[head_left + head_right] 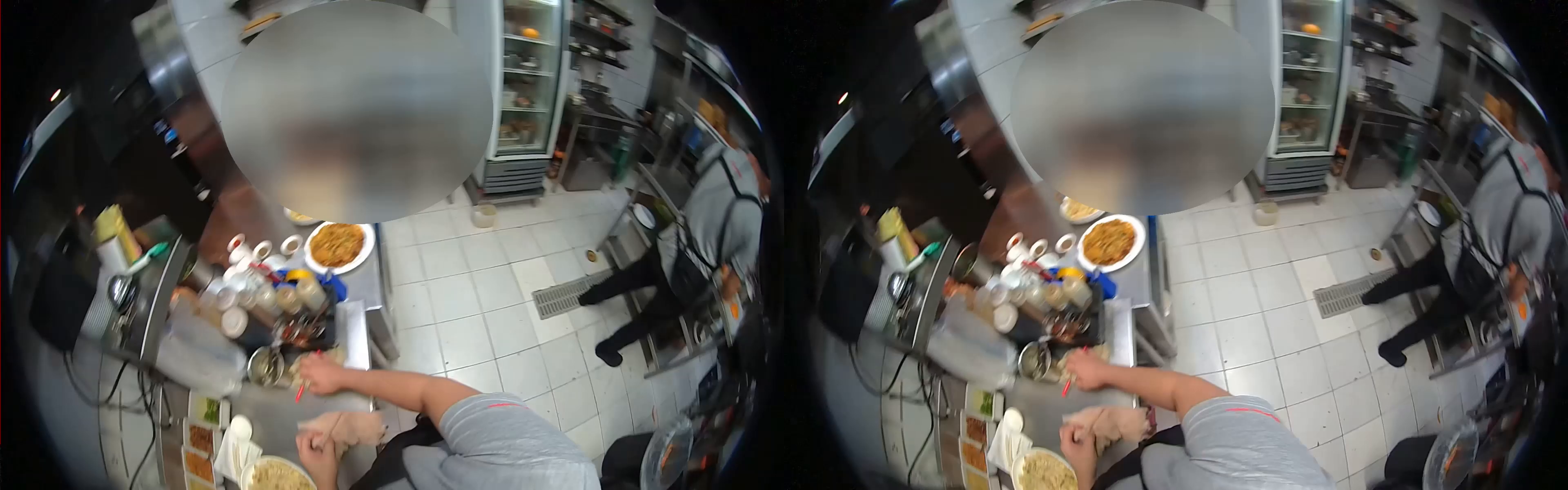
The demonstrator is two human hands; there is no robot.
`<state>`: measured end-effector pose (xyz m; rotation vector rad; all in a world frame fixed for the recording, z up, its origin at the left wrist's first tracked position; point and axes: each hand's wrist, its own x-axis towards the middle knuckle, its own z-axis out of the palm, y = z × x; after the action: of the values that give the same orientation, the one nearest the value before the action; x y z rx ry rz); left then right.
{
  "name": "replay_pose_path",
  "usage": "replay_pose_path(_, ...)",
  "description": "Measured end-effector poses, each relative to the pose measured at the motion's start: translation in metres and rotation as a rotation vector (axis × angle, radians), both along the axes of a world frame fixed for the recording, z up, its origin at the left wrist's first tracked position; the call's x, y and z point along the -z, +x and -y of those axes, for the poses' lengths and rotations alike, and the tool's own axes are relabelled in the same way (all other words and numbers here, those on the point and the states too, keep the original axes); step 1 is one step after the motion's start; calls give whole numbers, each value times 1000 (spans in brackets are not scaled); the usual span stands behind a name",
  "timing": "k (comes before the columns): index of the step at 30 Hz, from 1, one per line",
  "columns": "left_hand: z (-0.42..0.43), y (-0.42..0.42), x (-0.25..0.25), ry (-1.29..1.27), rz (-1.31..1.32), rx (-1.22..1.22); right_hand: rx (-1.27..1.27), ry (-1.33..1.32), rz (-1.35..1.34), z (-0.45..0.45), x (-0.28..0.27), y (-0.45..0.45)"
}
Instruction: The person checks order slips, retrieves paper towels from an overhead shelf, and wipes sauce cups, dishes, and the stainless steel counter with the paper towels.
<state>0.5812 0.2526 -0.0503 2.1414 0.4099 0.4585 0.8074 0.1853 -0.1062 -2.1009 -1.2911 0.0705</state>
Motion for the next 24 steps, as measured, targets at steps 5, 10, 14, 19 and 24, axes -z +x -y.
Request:
replay_pose_path(5,-15,12,-16,284,25,-75,-28,298,-255,-10,2,6)
replay_pose_path(10,1,36,9,314,-177,-406,-114,513,-393,15,-35,1)
replay_pose_path(14,-1,42,14,197,-317,-317,-57,623,-634,77,-88,-17)
replay_pose_path(19,-2,81,-4,-145,93,31,228,650,-866,162,-71,-36)
replay_pose_path(24,-6,112,-47,241,-55,-109,393,602,-890,211,-26,-54)
